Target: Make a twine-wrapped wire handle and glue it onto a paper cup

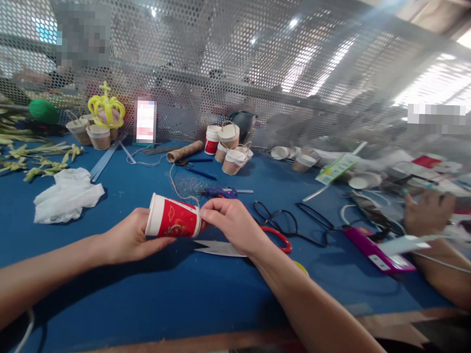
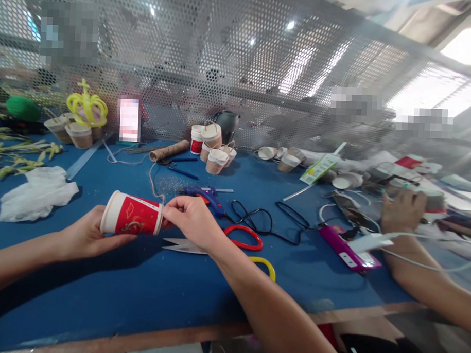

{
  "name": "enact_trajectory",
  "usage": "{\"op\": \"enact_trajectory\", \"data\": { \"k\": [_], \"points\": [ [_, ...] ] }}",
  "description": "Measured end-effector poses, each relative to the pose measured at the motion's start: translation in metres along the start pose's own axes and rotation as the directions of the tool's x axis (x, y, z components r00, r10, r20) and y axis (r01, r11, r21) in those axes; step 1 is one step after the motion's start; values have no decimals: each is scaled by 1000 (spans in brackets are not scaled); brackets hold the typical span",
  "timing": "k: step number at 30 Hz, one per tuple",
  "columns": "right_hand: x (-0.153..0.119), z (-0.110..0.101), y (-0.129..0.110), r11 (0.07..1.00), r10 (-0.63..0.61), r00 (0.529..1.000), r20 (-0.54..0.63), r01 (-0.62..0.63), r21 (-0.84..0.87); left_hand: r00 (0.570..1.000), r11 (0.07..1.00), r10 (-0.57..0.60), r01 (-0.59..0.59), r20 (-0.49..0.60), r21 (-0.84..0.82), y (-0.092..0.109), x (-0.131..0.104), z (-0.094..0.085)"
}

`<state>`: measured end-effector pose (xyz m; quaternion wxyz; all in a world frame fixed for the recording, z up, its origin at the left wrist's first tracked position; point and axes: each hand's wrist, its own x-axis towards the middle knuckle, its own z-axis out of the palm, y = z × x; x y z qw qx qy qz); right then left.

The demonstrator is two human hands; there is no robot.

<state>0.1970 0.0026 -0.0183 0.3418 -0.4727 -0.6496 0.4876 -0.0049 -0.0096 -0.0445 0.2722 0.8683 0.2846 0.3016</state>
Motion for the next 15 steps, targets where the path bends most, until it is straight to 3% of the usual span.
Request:
{"op": "enact_trajectory", "data": {
  "k": [7, 11, 15],
  "points": [
    [0, 0, 0, 998, 12, 1000, 2, -12, 57, 999, 997, -41, 41, -4, -68, -1, 1, 1],
    [0, 2, -1, 981, 21, 999, 36, -28, 190, 985, 969, -169, 160, -34, -191, -1, 2, 2],
    [-1, 2, -2, 993, -8, 1000, 13, 6, 115, 969, 932, -247, 229, -30, -280, 0, 3, 3]
  ]
}}
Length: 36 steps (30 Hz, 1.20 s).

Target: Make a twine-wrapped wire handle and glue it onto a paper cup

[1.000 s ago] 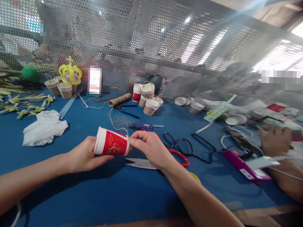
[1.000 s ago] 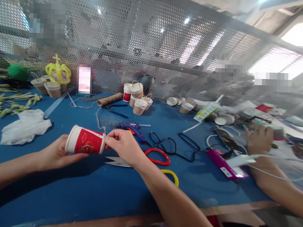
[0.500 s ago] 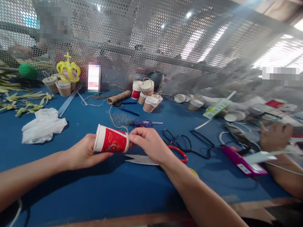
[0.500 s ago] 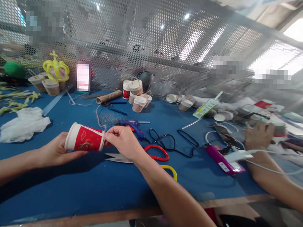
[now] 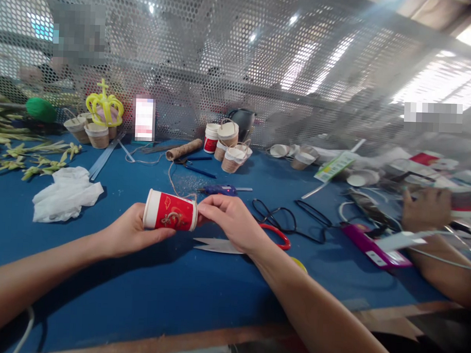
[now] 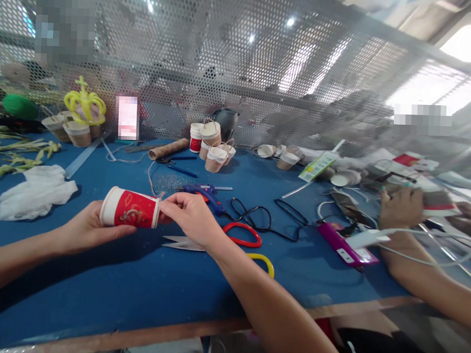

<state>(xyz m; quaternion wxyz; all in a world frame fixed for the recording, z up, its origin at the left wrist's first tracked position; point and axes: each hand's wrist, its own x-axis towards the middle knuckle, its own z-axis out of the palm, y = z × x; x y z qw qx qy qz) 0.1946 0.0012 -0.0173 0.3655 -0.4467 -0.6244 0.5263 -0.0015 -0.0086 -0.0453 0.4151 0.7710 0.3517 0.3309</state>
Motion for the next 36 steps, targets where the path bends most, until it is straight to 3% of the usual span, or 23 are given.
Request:
{"op": "enact_trajectory", "data": {
  "k": [13, 22, 27, 30, 33, 36],
  "points": [
    [1, -2, 4, 985, -25, 1000, 8, 26, -172, 990, 974, 130, -138, 60, 178, -1, -1, -1],
    [2, -2, 3, 1000, 11, 999, 33, -10, -29, 989, 974, 136, -143, 52, 175, 1, -1, -2],
    [2, -1, 5, 998, 16, 1000, 18, -15, -58, 990, 980, 127, -136, 70, 148, -1, -1, -2],
    [2, 0, 6, 999, 20, 999, 26, -20, -29, 996, 995, 75, -78, 52, 59, 0, -1, -1],
    [3, 1, 5, 999, -8, 999, 39, 7, 47, 996, 989, -93, 90, -16, -114, 4, -1, 0],
    [2, 3, 2, 995, -78, 997, 12, 79, -56, 963, 921, -258, 223, -72, -320, 7, 2, 0]
  ]
}}
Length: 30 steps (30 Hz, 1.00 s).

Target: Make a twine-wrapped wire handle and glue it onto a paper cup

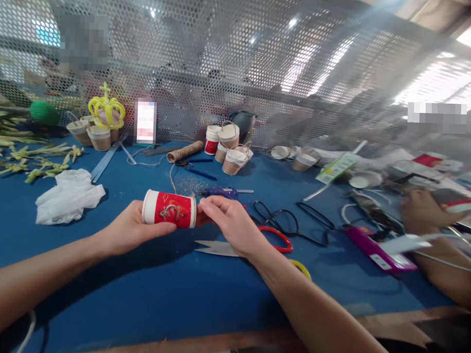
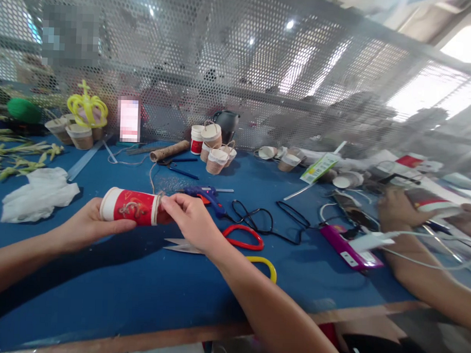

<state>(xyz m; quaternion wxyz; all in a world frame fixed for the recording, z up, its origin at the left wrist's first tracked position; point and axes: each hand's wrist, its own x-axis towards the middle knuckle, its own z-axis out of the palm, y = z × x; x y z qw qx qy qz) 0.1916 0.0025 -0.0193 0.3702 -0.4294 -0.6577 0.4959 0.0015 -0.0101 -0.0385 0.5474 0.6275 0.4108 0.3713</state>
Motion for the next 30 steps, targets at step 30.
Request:
{"op": "enact_trajectory", "data": {
  "k": [30],
  "points": [
    [-4, 6, 3, 936, -155, 987, -39, 134, -326, 980, 859, -195, 191, 42, -475, 2, 3, 2]
  ]
}}
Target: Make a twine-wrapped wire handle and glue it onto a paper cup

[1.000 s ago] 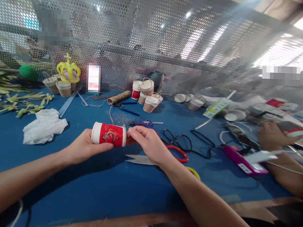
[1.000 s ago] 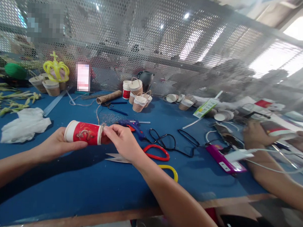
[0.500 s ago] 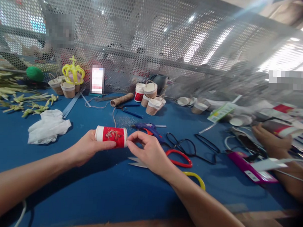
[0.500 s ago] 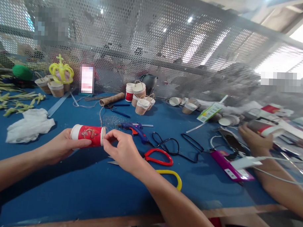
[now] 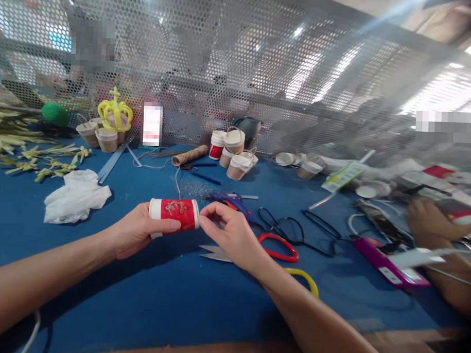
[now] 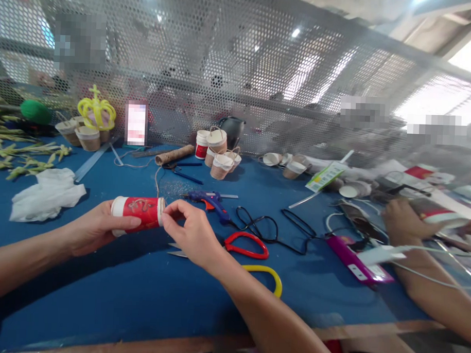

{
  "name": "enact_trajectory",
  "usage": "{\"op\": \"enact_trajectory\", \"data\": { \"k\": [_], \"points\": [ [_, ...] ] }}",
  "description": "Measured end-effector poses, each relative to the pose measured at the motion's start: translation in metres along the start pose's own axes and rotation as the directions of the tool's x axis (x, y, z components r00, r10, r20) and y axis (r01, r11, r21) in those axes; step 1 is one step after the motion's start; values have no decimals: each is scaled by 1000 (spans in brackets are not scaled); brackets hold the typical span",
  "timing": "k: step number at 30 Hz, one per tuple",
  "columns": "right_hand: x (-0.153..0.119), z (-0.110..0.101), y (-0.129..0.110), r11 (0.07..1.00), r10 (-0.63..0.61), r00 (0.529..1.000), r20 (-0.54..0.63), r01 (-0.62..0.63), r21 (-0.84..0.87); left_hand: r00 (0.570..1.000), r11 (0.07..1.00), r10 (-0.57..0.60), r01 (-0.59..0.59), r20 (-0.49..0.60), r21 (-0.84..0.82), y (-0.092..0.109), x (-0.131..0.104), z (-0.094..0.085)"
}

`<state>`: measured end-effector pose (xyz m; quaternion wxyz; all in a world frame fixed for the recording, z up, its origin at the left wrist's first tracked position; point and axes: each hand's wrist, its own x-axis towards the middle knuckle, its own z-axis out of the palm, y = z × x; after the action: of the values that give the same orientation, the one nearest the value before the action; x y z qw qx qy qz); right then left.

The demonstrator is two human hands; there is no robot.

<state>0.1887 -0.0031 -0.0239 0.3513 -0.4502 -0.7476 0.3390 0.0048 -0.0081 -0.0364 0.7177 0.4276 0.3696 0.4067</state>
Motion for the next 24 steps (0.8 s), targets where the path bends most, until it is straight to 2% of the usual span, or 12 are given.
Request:
{"op": "enact_trajectory", "data": {
  "k": [3, 7, 10, 12, 14, 16, 17, 18, 21, 24],
  "points": [
    [2, -2, 1, 1000, -2, 1000, -7, 3, 21, 996, 979, 77, -86, 54, 187, 1, -1, -1],
    [6, -6, 0, 1000, -19, 1000, -4, 19, 13, 980, 905, 199, -178, -14, 387, 2, 1, -6],
    [10, -17, 0, 998, -8, 995, -97, 2, -65, 956, 896, 278, -223, -94, 385, 1, 4, -11],
    [14, -31, 1, 989, 7, 979, -205, -37, -144, 944, 910, 305, -249, -128, 332, -1, 7, -15],
    [20, -46, 6, 961, 35, 966, -258, -103, -255, 936, 926, 315, -267, -157, 268, -2, 9, -17],
    [27, -60, 14, 847, 57, 960, -275, -192, -495, 930, 937, 317, -278, -183, 209, -2, 10, -17],
    [30, -65, 19, 730, 97, 964, -247, -238, -641, 929, 942, 314, -280, -194, 186, -2, 10, -17],
    [33, -69, 25, 598, 201, 960, -195, -278, -752, 929, 945, 311, -280, -203, 167, -1, 10, -16],
    [40, -72, 41, 515, 368, 924, -104, -296, -804, 930, 953, 296, -272, -216, 135, 1, 9, -15],
    [42, -68, 49, 502, 433, 899, -65, -301, -811, 933, 955, 290, -269, -212, 122, 2, 8, -14]
  ]
}}
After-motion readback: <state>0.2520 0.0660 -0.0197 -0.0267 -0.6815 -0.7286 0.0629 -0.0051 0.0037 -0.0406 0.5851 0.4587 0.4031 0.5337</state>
